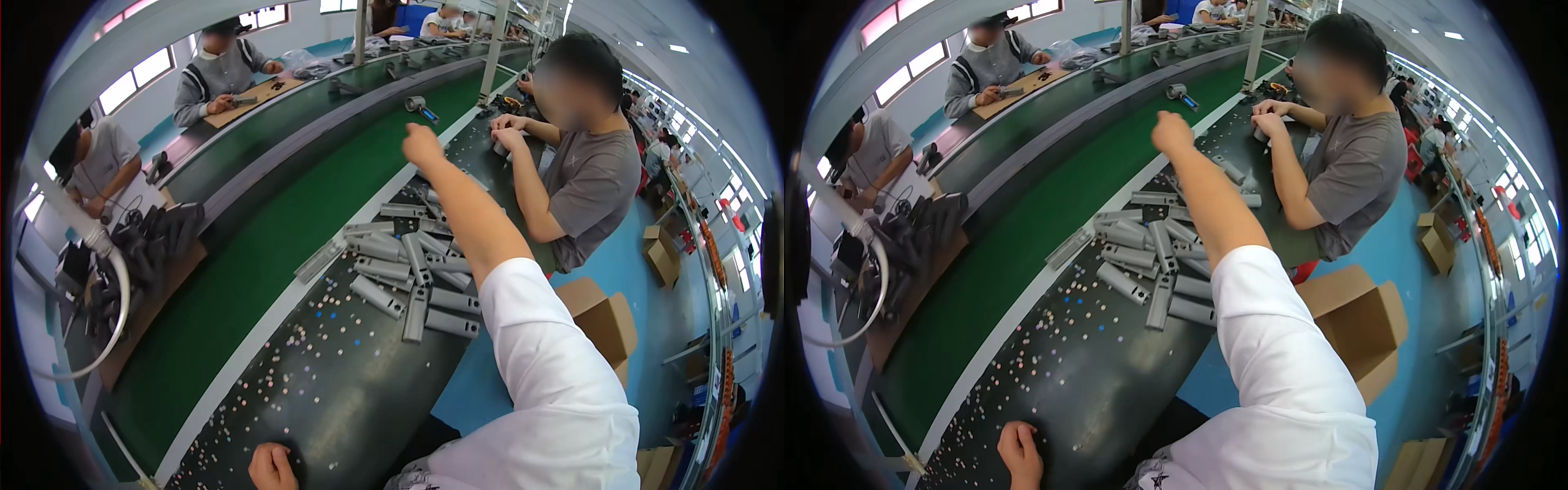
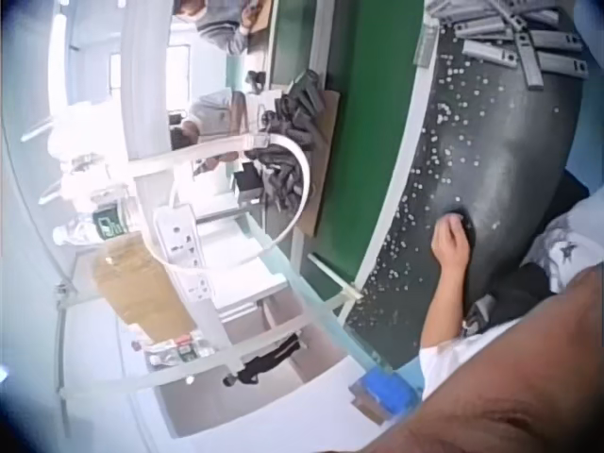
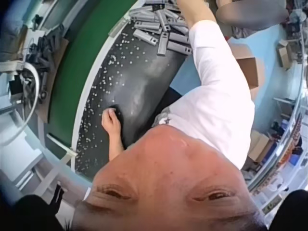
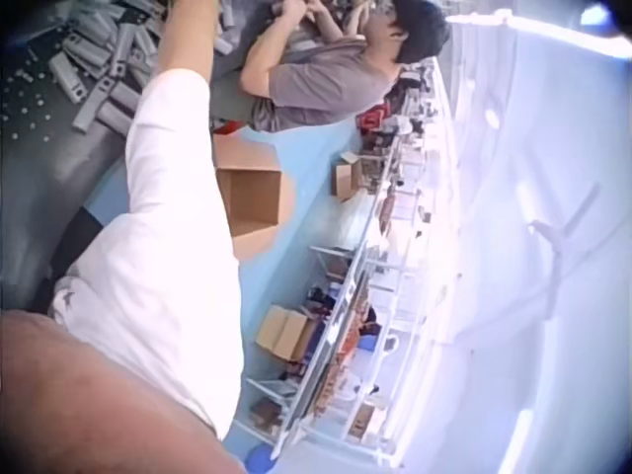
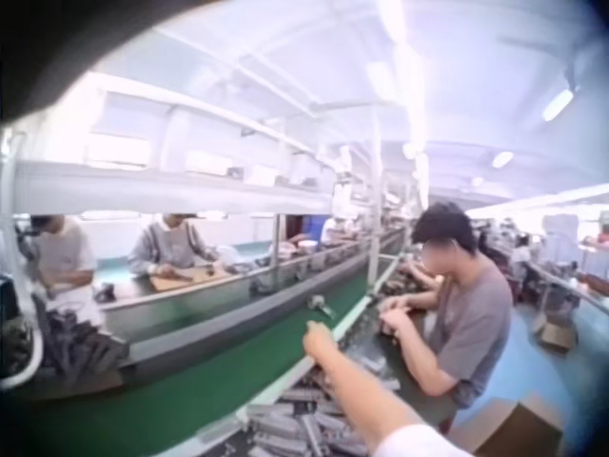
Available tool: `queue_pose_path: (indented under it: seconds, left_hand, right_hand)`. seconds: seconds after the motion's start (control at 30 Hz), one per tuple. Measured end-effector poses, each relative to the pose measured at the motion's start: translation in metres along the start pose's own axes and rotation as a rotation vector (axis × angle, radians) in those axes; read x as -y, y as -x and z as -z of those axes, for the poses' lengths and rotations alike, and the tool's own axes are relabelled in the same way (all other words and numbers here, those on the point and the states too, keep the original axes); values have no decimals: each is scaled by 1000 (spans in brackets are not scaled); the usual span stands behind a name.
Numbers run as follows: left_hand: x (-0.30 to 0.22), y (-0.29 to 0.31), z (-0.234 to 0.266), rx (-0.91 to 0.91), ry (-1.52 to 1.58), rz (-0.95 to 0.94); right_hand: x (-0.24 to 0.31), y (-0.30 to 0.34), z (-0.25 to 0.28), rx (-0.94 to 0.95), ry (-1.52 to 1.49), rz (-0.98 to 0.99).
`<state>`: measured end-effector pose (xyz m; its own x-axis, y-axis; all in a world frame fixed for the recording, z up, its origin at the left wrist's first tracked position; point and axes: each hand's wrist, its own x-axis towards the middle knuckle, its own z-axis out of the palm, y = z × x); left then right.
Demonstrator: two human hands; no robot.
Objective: Manually assemble the housing and components of a handheld electronic fan.
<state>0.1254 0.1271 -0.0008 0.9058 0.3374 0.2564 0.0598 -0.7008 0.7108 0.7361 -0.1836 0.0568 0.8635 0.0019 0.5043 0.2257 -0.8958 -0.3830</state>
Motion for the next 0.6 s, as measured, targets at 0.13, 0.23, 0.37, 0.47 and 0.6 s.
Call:
queue_pose_path:
  seconds: [0.13,0.23,0.37,0.47,0.6]
  left_hand:
    - [-28,-9,2,102,-476,-371]
    - [-37,-15,2,161,-479,-241]
    - [-29,-28,-3,248,-463,-277]
    - [-33,-28,4,285,-520,-230]
    - [-31,-29,-2,336,-504,-231]
  right_hand:
    - [-62,-28,-22,-91,-106,-148]
    - [-107,-69,-65,-109,-151,-107]
    - [-193,-146,-83,24,-304,-237]
    - [-181,-129,-140,-76,-25,49]
    - [-196,-159,-124,116,-52,118]
